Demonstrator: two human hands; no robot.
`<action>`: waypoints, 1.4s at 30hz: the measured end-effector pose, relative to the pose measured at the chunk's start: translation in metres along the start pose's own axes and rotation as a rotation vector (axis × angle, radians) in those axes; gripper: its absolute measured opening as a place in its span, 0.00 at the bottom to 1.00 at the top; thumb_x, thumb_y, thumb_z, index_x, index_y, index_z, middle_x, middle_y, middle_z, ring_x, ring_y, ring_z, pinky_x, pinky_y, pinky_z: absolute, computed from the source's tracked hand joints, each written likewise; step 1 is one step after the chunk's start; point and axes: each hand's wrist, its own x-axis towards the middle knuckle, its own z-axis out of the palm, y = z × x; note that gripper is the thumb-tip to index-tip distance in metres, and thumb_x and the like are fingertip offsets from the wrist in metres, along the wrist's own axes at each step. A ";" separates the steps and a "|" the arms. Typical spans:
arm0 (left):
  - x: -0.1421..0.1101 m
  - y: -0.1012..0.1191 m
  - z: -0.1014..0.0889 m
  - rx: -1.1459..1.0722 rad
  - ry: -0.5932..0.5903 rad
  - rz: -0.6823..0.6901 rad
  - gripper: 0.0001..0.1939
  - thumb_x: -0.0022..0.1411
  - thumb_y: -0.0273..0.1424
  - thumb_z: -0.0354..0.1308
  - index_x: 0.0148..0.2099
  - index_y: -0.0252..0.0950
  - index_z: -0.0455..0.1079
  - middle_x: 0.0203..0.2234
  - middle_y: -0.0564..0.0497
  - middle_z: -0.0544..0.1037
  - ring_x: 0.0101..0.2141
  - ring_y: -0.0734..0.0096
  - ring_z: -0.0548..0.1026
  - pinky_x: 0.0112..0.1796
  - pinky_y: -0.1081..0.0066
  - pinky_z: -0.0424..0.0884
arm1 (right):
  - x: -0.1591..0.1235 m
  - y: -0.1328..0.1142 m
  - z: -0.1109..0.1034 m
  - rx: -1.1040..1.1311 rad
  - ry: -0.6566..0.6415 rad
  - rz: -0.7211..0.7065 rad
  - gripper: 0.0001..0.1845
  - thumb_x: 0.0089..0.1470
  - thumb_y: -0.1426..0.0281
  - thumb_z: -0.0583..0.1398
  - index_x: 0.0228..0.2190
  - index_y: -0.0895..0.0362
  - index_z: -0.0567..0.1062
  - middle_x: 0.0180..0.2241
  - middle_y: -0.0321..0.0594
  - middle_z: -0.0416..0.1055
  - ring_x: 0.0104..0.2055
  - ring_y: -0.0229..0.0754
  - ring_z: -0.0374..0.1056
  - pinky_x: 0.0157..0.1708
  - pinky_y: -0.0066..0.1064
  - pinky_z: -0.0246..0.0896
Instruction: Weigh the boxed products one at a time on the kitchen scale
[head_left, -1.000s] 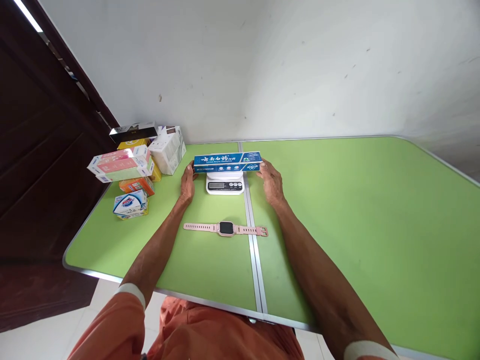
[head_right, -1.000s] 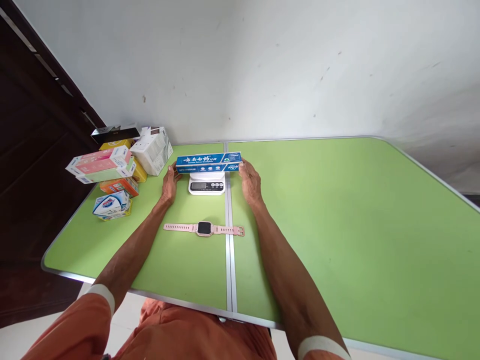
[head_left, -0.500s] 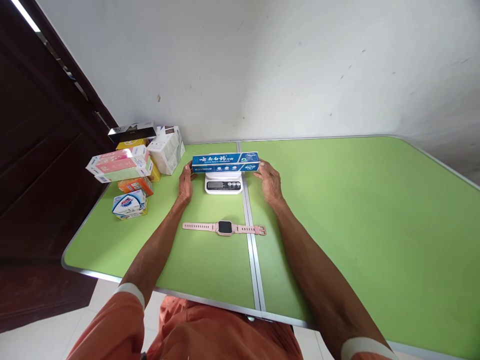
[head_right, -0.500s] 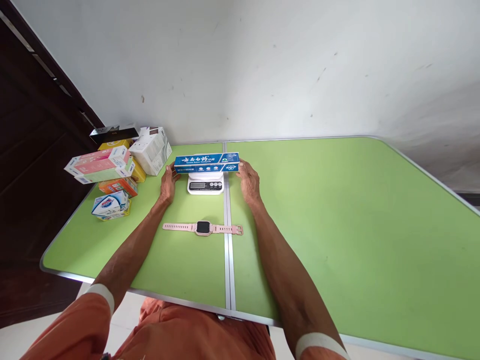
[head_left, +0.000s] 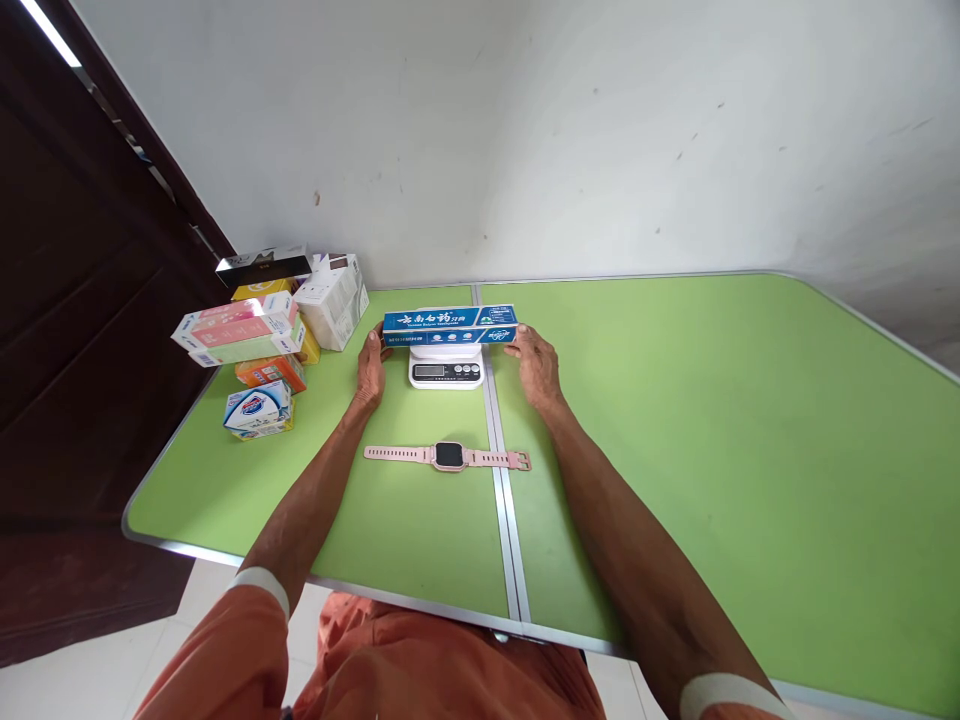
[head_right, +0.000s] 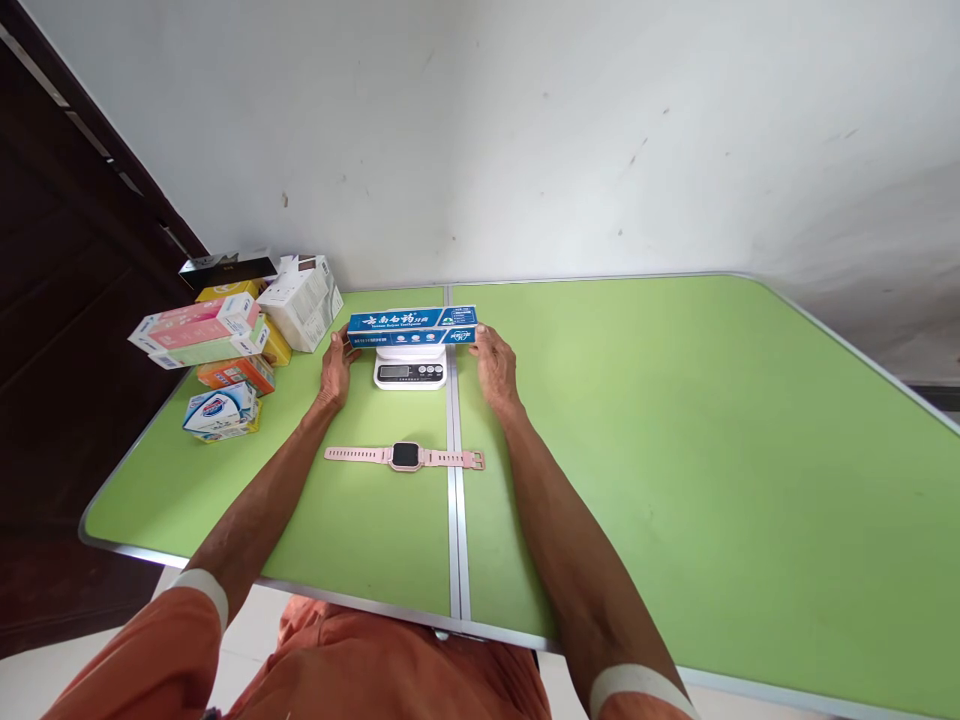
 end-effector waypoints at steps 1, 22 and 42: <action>0.000 0.000 0.000 0.003 0.000 -0.003 0.46 0.72 0.72 0.46 0.72 0.44 0.77 0.67 0.41 0.82 0.70 0.47 0.77 0.67 0.51 0.75 | 0.000 0.000 0.000 0.002 0.001 0.001 0.49 0.61 0.24 0.54 0.52 0.51 0.86 0.49 0.49 0.87 0.56 0.60 0.83 0.62 0.58 0.80; 0.000 0.002 -0.001 -0.002 -0.015 -0.021 0.49 0.72 0.72 0.45 0.74 0.43 0.74 0.69 0.40 0.79 0.72 0.46 0.75 0.68 0.51 0.74 | 0.001 0.003 0.001 0.045 0.028 0.014 0.47 0.59 0.24 0.57 0.47 0.52 0.86 0.49 0.49 0.87 0.56 0.60 0.83 0.60 0.56 0.81; 0.053 0.055 -0.029 0.332 -0.421 -0.082 0.54 0.38 0.58 0.85 0.61 0.36 0.76 0.63 0.35 0.84 0.64 0.37 0.81 0.69 0.42 0.74 | 0.024 -0.007 -0.017 0.037 -0.199 0.056 0.50 0.53 0.38 0.72 0.68 0.52 0.78 0.67 0.54 0.78 0.58 0.62 0.82 0.62 0.59 0.78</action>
